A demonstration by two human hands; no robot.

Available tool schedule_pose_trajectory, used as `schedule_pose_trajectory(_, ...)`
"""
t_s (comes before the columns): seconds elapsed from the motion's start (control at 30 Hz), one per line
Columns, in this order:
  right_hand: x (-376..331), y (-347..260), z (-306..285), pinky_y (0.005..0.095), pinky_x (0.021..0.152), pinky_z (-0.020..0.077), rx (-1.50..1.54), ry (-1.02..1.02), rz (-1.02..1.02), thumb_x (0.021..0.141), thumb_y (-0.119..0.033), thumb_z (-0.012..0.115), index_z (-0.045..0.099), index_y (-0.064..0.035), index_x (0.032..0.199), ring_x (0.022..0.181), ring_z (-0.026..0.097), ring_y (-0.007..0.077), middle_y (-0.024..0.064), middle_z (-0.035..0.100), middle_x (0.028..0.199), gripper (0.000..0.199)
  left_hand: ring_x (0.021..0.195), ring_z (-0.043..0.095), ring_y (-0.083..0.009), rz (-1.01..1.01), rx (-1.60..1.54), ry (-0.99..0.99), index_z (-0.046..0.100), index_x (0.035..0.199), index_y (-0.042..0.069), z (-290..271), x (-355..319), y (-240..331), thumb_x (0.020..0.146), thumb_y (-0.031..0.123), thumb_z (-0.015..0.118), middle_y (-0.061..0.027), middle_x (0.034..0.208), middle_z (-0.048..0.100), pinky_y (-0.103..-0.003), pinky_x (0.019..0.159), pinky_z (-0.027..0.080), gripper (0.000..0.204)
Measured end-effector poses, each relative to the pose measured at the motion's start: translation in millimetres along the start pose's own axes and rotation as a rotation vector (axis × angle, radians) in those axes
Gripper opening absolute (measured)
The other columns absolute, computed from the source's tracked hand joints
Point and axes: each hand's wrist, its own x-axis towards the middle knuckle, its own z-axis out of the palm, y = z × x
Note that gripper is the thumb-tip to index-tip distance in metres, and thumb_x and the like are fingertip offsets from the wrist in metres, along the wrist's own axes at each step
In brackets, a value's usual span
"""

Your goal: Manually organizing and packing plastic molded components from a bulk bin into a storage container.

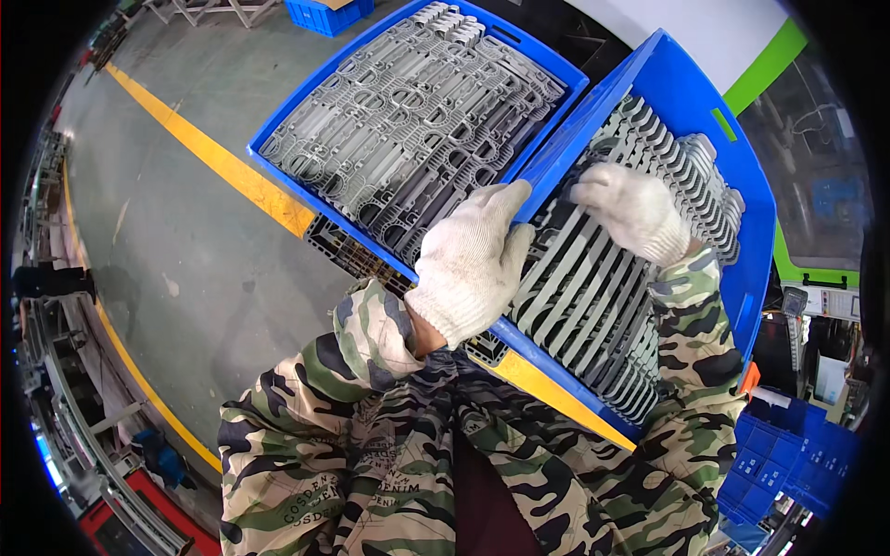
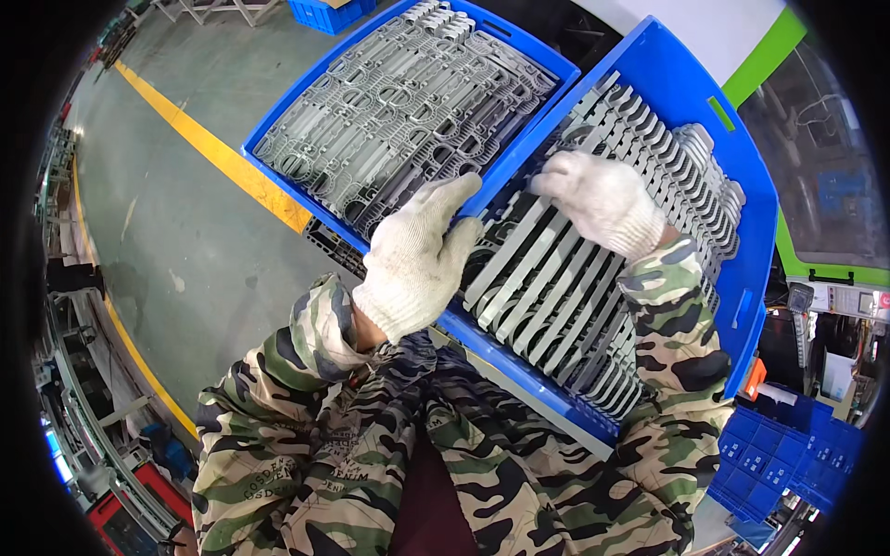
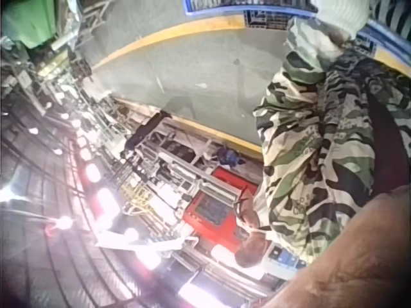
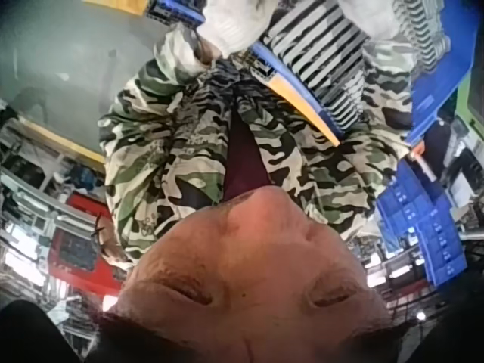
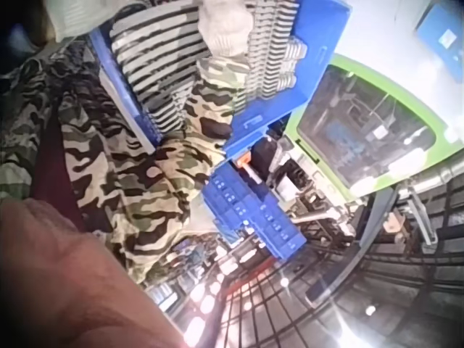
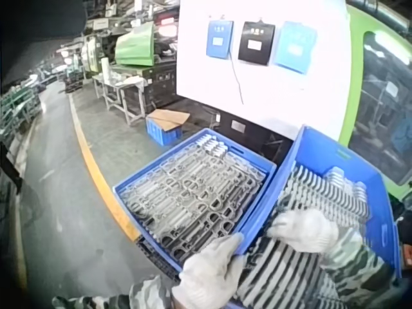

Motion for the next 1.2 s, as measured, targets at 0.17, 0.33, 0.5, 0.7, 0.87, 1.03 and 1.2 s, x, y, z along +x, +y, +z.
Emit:
schedule_pose_trajectory(0.17,9,-3,11,0.0357,0.083,0.0652,0.062,-0.119,0.084,0.096,-0.011,0.070,0.071,-0.0126,0.107,0.098,0.072,0.0260,0.0009,0.071,0.111,0.010,0.123,0.068,-0.0448,0.275,0.230,-0.066,0.073,0.135,0.009,-1,8,13,0.096,0.016,0.079,-0.0244,0.145,0.066,-0.049,0.106,0.057,0.041)
schedule_pose_trajectory(0.33,13,10,9,0.0381,0.099,0.0633,0.322,-0.164,0.294,0.096,-0.014,0.074,0.074,-0.0122,0.132,0.112,0.074,0.0250,0.0053,0.074,0.125,0.036,0.130,0.064,-0.0444,0.207,0.475,-0.258,0.084,0.099,0.008,9,16,11,0.080,0.034,0.091,-0.0245,0.150,0.063,-0.053,0.111,0.054,0.033)
schedule_pose_trajectory(0.5,-19,20,18,0.0357,0.102,0.0609,0.641,0.254,0.790,0.095,-0.022,0.080,0.075,-0.0083,0.137,0.113,0.076,0.0211,0.0091,0.076,0.127,0.044,0.130,0.067,-0.0450,0.094,0.474,-0.350,0.082,0.119,0.011,8,24,22,0.086,0.020,0.079,-0.0248,0.151,0.064,-0.050,0.111,0.055,0.034)
schedule_pose_trajectory(0.7,-28,26,43,0.0441,0.107,0.0547,0.461,0.312,0.909,0.094,-0.058,0.068,0.077,-0.0137,0.131,0.120,0.075,0.0342,0.0139,0.080,0.125,0.059,0.139,0.061,-0.0453,0.130,0.791,-0.428,0.081,0.127,0.016,17,29,23,0.084,0.034,0.084,-0.0241,0.162,0.054,-0.052,0.114,0.054,0.046)
schedule_pose_trajectory(0.87,-10,32,49,0.0434,0.108,0.0546,0.571,0.282,1.017,0.095,-0.061,0.069,0.069,-0.0106,0.146,0.121,0.075,0.0351,0.0192,0.079,0.129,0.072,0.135,0.063,-0.0457,0.295,0.922,-0.409,0.086,0.112,0.013,25,49,28,0.084,0.038,0.087,-0.0260,0.165,0.052,-0.051,0.112,0.055,0.037)
schedule_pose_trajectory(1.03,-14,46,59,0.0434,0.108,0.0548,0.664,0.325,1.007,0.092,-0.065,0.072,0.073,-0.0063,0.145,0.120,0.075,0.0353,0.0199,0.079,0.127,0.078,0.144,0.057,-0.0429,0.193,1.109,-0.444,0.090,0.106,0.013,42,63,45,0.083,0.044,0.087,-0.0260,0.170,0.046,-0.050,0.116,0.052,0.039)
schedule_pose_trajectory(1.2,-10,50,48,0.0440,0.107,0.0542,0.712,0.250,0.966,0.090,-0.065,0.075,0.079,-0.0036,0.131,0.119,0.075,0.0355,0.0222,0.079,0.126,0.074,0.153,0.047,-0.0427,0.233,1.141,-0.454,0.087,0.109,0.010,43,62,51,0.085,0.044,0.086,-0.0268,0.171,0.043,-0.053,0.126,0.042,0.042)
